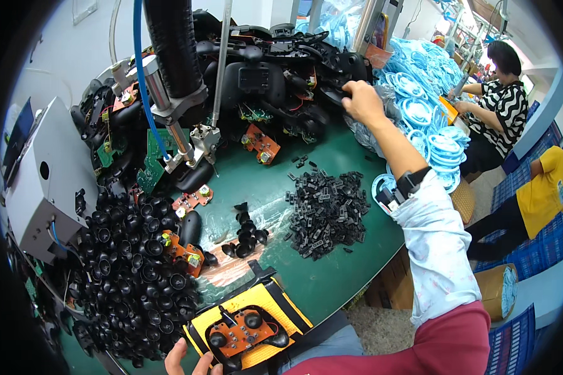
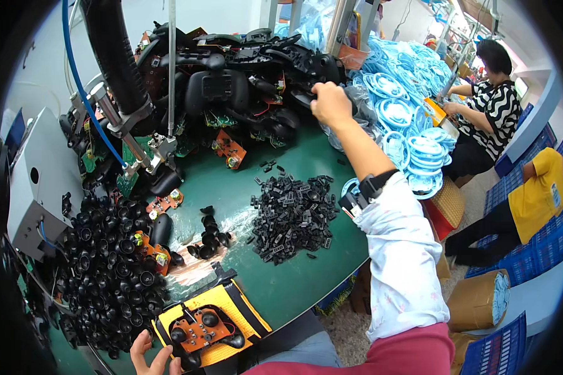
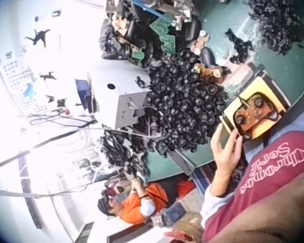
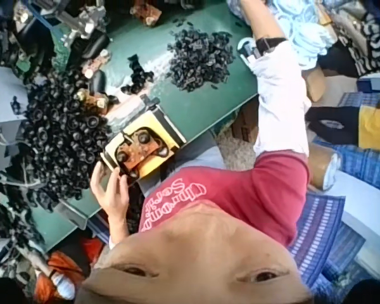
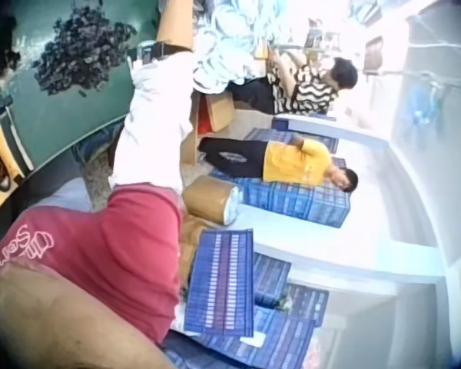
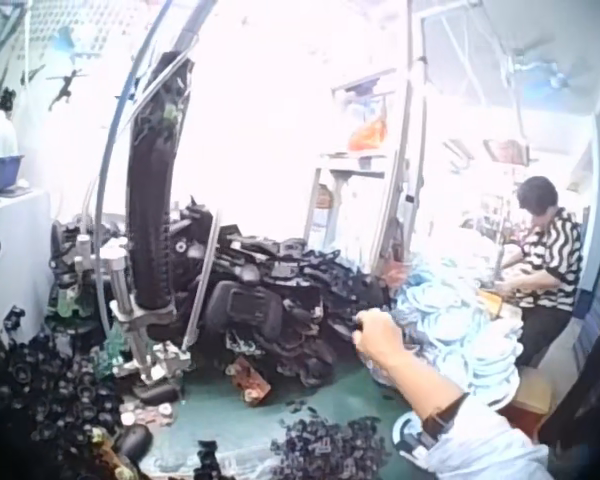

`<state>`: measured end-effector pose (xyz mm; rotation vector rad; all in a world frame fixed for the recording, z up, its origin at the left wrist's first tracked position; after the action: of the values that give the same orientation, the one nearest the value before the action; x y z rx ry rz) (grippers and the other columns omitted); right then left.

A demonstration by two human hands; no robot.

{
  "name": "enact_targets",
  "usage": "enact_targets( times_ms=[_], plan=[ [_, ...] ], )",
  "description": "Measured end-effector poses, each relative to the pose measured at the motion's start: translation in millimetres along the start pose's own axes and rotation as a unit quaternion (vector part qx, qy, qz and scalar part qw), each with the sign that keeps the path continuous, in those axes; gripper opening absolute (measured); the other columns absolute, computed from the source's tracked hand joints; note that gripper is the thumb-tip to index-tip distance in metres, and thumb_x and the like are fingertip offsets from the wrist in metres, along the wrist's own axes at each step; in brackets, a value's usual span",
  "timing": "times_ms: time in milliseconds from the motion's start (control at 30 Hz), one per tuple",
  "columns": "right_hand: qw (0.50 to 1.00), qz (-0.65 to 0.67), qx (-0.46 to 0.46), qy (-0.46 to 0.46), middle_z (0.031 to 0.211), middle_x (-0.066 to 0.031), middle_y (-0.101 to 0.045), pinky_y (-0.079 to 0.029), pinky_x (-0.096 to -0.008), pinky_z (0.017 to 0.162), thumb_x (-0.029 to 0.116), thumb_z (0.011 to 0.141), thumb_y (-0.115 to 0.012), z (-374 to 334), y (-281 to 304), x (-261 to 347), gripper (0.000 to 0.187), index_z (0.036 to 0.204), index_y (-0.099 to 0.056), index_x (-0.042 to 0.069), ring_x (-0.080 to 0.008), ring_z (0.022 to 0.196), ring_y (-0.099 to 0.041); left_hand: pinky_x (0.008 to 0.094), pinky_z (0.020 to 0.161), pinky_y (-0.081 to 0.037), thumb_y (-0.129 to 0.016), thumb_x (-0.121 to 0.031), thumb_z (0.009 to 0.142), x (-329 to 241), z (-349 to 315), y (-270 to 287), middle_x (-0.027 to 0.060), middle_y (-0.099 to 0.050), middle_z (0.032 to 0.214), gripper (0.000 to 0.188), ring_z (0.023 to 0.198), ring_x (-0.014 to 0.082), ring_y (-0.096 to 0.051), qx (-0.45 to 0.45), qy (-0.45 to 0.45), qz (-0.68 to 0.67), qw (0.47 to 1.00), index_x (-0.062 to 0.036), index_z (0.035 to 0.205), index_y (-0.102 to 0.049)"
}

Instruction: Assembling the internal components and external shell of a game controller at a manufacturing workbench.

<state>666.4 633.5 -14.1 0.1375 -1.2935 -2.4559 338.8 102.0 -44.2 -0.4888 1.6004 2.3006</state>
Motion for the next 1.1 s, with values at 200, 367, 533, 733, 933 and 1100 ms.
enact_targets(
  times_ms=[200,367,533,733,933,1100],
  plan=[
    [0.995,-0.074,-0.064,-0.021,0.094,-0.0145,-0.064,-0.057,-0.0495,0.07,0.02,0.083,-0.063,0.5,-24.0,13.6,0.021,0.101,-0.061,0.01,-0.0388,0.085,-0.068,0.0394,0.093,-0.051,-0.074,0.001,0.08,0.3,0.9,-1.5,0.0231,-0.052,0.133,0.021,0.112,0.0356,-0.059,-0.033,0.013,-0.023,0.999,-0.0004,0.102,-0.072],
    [0.97,0.116,-0.211,0.045,0.086,-0.0158,-0.071,-0.056,-0.0396,0.066,0.016,0.089,-0.065,-1.3,34.7,-13.5,0.016,0.099,-0.07,0.005,-0.0307,0.072,-0.07,0.0393,0.09,-0.051,-0.07,0.006,0.082,3.4,5.7,1.1,0.0239,-0.053,0.131,0.017,0.11,0.0354,-0.06,-0.052,0.013,-0.01,0.998,0.0027,0.099,-0.07],
    [0.905,0.396,-0.138,-0.072,0.084,-0.0061,-0.071,-0.055,-0.0256,0.066,0.009,0.091,-0.067,-47.4,97.5,15.0,0.016,0.102,-0.071,-0.002,-0.0106,0.074,-0.067,0.0375,0.09,-0.051,-0.069,0.007,0.083,-2.6,18.8,5.9,0.0236,-0.053,0.13,0.016,0.108,0.0347,-0.061,-0.078,-0.013,-0.07,0.994,0.004,0.099,-0.07],
    [0.921,0.382,0.018,0.075,0.09,-0.0094,-0.07,-0.052,-0.0257,0.072,-0.007,0.088,-0.062,-175.9,191.9,110.2,0.019,0.105,-0.069,-0.003,-0.014,0.08,-0.067,0.0336,0.082,-0.054,-0.071,0.0,0.078,-27.6,61.7,21.5,0.0161,-0.068,0.109,0.021,0.09,0.0276,-0.068,0.036,-0.01,-0.252,0.967,-0.001,0.098,-0.073],
    [0.82,0.374,-0.023,0.433,0.102,-0.0196,-0.068,-0.057,-0.0308,0.062,0.011,0.077,-0.077,-220.5,202.8,221.1,0.033,0.106,-0.069,-0.002,-0.0252,0.076,-0.07,0.0357,0.098,-0.049,-0.071,-0.031,0.091,-59.6,63.6,18.6,0.0153,-0.054,0.133,0.079,0.119,0.0242,-0.057,0.099,0.198,-0.8,0.558,-0.0004,0.15,-0.028],
    [0.798,0.4,0.068,0.445,0.125,-0.0197,-0.06,-0.054,-0.0385,0.083,0.028,0.067,-0.087,-204.8,184.6,260.4,0.062,0.119,-0.064,0.003,-0.0321,0.101,-0.064,0.0337,0.085,-0.059,-0.057,-0.012,0.09,-14.9,85.6,34.5,0.0112,-0.064,0.114,0.043,0.099,0.0197,-0.067,-0.002,0.246,-0.631,0.735,0.0043,0.129,-0.05]
  ],
)
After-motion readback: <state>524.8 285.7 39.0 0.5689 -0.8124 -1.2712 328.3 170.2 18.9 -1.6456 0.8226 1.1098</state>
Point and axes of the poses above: each hand's wrist, its own z-axis towards the middle knuckle, its own y-axis out of the back of the hand, x = y × z, the point moved 1 cm from there along z, towards the middle knuckle
